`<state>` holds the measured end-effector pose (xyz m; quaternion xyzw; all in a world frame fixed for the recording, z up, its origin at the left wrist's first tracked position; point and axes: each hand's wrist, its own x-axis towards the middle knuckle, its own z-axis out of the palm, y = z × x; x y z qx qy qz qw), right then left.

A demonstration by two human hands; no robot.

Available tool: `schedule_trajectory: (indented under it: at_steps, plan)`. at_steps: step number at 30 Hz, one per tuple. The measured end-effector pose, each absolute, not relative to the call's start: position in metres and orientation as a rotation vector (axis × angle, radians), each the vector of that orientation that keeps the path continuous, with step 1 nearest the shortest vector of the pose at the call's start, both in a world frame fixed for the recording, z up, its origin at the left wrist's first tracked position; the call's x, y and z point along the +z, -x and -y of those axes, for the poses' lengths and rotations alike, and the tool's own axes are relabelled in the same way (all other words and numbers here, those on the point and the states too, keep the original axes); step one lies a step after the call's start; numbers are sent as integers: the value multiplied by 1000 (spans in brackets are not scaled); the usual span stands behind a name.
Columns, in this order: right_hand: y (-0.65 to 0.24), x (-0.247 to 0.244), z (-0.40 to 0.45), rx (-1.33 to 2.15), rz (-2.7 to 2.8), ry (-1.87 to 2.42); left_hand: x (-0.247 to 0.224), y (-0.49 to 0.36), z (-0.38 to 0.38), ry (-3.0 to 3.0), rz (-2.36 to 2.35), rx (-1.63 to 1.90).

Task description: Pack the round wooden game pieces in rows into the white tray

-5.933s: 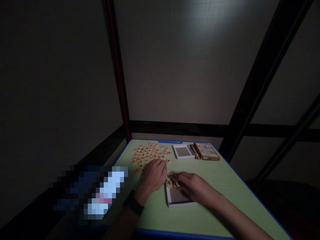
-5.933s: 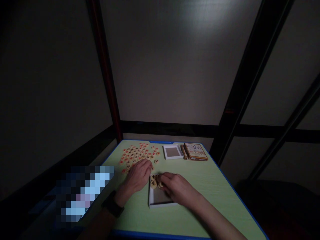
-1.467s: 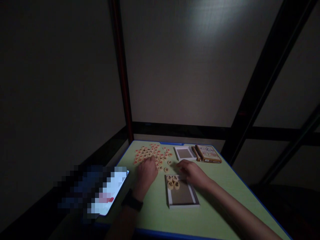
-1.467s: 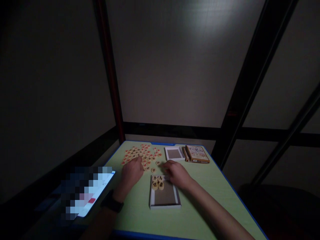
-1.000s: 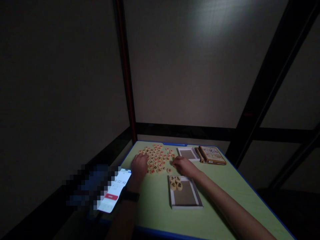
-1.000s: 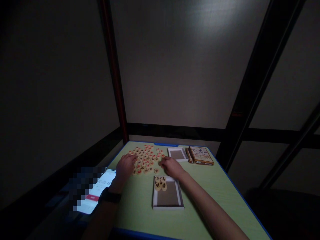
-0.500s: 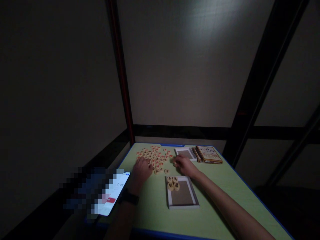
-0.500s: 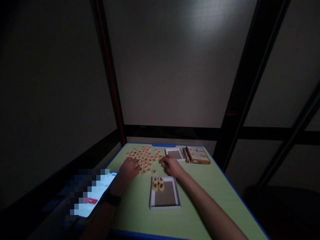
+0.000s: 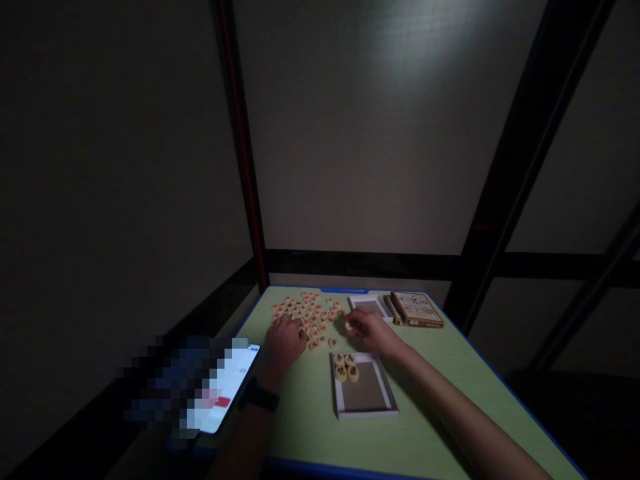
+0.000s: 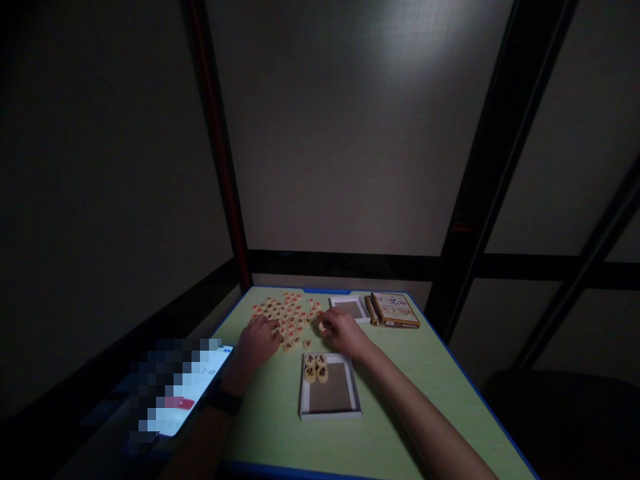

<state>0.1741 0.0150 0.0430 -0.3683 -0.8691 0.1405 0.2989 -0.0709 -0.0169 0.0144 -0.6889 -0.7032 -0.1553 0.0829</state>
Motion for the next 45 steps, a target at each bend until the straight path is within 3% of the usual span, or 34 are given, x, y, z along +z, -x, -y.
schedule_trajectory:
  at_steps: [6, 12, 21, 38, 45]
  plan:
    - [-177, 68, 53, 439, 2400, 1004, 16, 69, 19, 2061, 2133, -403]
    - [-169, 54, 99, 294, 2593, 1315, 13, 71, 17, 2043, 2101, -381]
    - [-152, 39, 99, 229, 2624, 1478, 18, 71, 17, 2071, 2120, -382]
    - [-155, 21, 91, 181, 2581, 1291, 20, 71, 17, 2109, 2202, -357]
    - [-156, 22, 93, 221, 2546, 1270, 24, 73, 15, 2088, 2193, -622]
